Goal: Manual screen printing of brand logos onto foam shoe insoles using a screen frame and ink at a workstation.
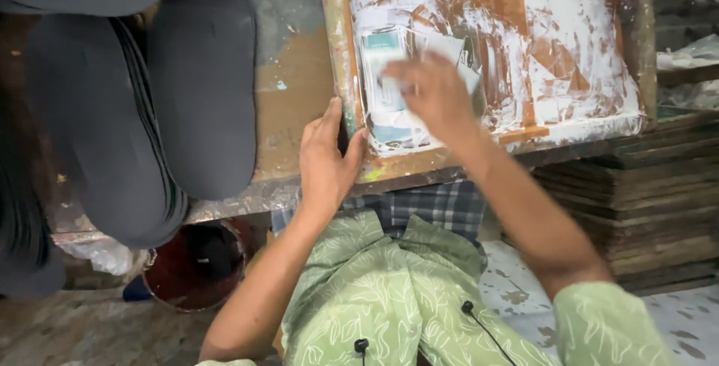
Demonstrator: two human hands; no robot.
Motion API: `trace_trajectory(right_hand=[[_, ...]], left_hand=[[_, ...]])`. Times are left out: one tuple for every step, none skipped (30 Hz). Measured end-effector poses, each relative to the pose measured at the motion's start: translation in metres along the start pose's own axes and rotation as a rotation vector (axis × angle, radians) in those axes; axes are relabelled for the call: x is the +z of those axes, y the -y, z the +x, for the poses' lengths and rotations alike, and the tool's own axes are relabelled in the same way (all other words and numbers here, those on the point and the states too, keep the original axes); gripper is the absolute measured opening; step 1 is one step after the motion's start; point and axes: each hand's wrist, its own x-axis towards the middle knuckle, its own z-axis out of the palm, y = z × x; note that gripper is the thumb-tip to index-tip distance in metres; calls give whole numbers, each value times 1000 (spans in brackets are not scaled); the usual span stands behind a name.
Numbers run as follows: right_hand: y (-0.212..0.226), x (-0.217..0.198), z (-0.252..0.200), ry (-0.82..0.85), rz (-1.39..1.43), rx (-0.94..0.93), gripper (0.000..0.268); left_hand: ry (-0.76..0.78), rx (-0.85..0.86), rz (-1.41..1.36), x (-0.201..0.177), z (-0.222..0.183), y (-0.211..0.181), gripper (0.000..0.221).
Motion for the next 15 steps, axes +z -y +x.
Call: trace_trajectory(right_hand=[[12,6,-19,-28,-39,12,30],[24,11,-39,-55,-77,24,31],[37,9,-51,-57,-79,22,31],[50,8,-63,-86,-59,46,35],[63,6,-74,-121,-39,67,39],[65,1,-75,-128,-41,64,39],[69,-1,-79,-162,23,80,43],[72,-4,-84,-197,87,96,46],[71,-12,-83,-205,85,98,46],[70,-20,-82,-254,100,61,46],[69,-28,-81,-296,115,22,45],[65,-37,-87,-296,114,22,45],[61,-46,-91,-416,80,-21,45],[57,-55,-94,-535,46,-66,45],[56,-69,-93,-535,45,-70,45]], left_hand=[[-6,5,2,2,1,0,65],[-11,10,4,3,1,-1,65],[-13,12,3,6,0,0,65],[-22,-5,3,8,-2,-1,65],[-33,-18,5,11,-2,-1,65],[-37,-10,6,10,0,-3,65],[-36,0,-7,9,-2,-4,64],[-36,11,-20,8,-4,-6,62],[-32,18,-19,-2,-2,-19,62],[12,21,-75,-13,0,-31,57],[53,17,-133,-23,1,-44,52],[53,18,-135,-35,3,-59,52],[104,60,-348,-46,4,-74,49],[154,105,-562,-58,6,-89,46],[150,106,-562,-59,15,-88,46]])
